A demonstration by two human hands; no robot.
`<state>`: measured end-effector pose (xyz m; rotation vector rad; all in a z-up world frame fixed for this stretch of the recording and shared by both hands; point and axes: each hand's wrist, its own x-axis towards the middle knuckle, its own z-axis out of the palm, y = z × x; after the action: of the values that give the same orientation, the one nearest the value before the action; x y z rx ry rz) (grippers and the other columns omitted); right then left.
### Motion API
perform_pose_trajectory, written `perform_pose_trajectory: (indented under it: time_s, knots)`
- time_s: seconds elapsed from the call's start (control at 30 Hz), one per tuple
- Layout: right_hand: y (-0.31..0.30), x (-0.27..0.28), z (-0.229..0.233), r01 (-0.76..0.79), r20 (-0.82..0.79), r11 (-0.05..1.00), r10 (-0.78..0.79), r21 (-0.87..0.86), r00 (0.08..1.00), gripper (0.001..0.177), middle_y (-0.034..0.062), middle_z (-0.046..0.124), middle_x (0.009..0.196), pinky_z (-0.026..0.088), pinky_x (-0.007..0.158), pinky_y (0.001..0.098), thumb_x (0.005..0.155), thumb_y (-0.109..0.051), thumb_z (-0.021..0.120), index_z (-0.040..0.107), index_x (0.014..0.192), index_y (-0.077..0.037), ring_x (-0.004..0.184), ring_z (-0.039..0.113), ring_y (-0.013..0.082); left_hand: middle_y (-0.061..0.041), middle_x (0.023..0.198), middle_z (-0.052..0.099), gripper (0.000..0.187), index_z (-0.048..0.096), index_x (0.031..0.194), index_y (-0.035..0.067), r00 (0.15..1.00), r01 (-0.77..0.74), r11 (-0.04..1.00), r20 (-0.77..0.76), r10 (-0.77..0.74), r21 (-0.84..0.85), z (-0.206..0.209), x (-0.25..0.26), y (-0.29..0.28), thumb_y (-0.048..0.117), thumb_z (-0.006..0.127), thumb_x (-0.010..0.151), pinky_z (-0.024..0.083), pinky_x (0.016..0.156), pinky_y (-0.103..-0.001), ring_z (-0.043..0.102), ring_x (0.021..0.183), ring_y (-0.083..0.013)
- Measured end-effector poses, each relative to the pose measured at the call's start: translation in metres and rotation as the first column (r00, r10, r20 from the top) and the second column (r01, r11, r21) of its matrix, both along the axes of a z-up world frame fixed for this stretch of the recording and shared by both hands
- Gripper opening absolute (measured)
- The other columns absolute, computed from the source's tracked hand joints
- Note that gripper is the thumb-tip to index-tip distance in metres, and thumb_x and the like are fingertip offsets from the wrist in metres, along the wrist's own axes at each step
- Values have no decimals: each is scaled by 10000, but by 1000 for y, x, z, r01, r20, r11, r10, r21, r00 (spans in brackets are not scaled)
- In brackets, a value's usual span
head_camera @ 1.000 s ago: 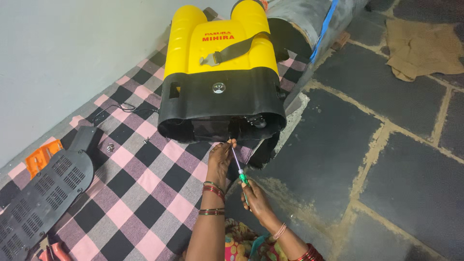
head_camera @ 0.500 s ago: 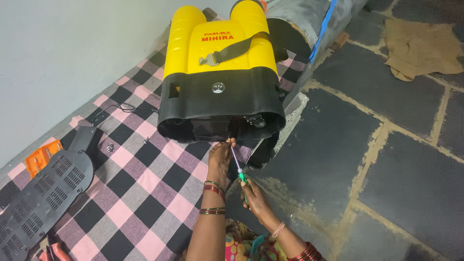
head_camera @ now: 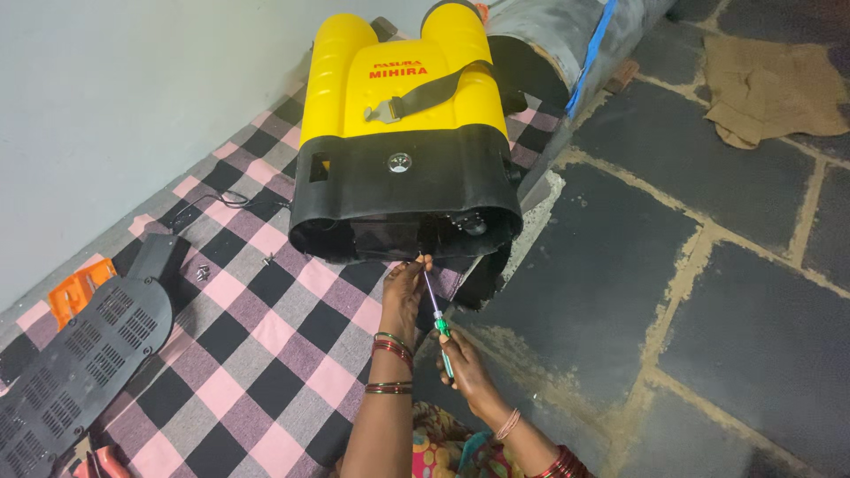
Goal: The person uses a green-handled screwdriver to tighten screws on the underside of a yellow and black Pasura Mihira device. They repeatedly insert and turn the screwdriver at multiple screw locations while stabilizing the device with their other hand.
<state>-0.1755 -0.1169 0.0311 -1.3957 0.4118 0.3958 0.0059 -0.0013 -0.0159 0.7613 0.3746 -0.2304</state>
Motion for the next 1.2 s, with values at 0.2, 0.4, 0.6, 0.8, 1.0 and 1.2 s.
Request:
perform_pose_trajectory:
  time_s: [0.2, 0.4, 0.6, 0.8, 1.0, 1.2]
  knots:
    - [0, 1, 1, 1, -39, 999, -2, -38, 999, 504, -38, 555, 751, 393, 477, 216, 986, -537, 498, 573, 1326, -173, 548, 524, 49, -144, 955, 759, 131, 609, 870, 61, 1000, -19, 1000, -25, 19, -3, 1, 3, -2, -28, 704, 880, 603, 810, -305, 743, 850, -200]
    - [0, 3, -2, 22, -17, 997, -23, -73, 1000, 506, -34, 463, 746, 414, 482, 226, 972, -545, 498, 557, 1352, -216, 543, 518, 65, -147, 1013, 776, 152, 581, 879, 88, 999, -50, 998, -19, 51, 46, 2, 3, -4, -18, 689, 885, 591, 797, -295, 752, 873, -179]
    - [9, 5, -17, 90, 33, 996, -90, 6, 995, 501, -27, 541, 773, 411, 472, 231, 980, -506, 541, 585, 1305, -127, 557, 538, 74, -137, 1052, 780, 163, 568, 880, 107, 999, -35, 997, -26, 37, 68, 1, 3, -4, -3, 686, 901, 554, 814, -297, 742, 903, -174]
    - [8, 4, -19, 52, 40, 992, -57, 113, 998, 508, -17, 565, 753, 381, 452, 209, 1001, -517, 507, 620, 1323, -140, 536, 502, 51, -185, 1144, 738, 72, 600, 944, 72, 993, 4, 995, 120, 8, -101, -6, -7, 4, 1, 610, 936, 573, 945, -349, 736, 999, -250]
    - [-1, 8, -6, 32, 63, 995, -38, 92, 997, 507, -15, 570, 753, 342, 438, 208, 1009, -487, 494, 622, 1343, -129, 526, 484, 51, -131, 1230, 703, 108, 589, 999, 108, 982, 118, 982, 163, -94, -147, -7, -6, 16, 5, 609, 973, 534, 1021, -377, 688, 1133, -250]
    - [5, 0, 14, 46, 5, 996, -46, 76, 999, 461, -3, 569, 750, 362, 446, 223, 1023, -406, 449, 610, 1356, -131, 534, 486, 63, -142, 1345, 656, 212, 551, 1124, 125, 968, 178, 979, 196, -156, -100, 0, -19, 18, 10, 596, 952, 489, 1081, -410, 656, 1220, -258]
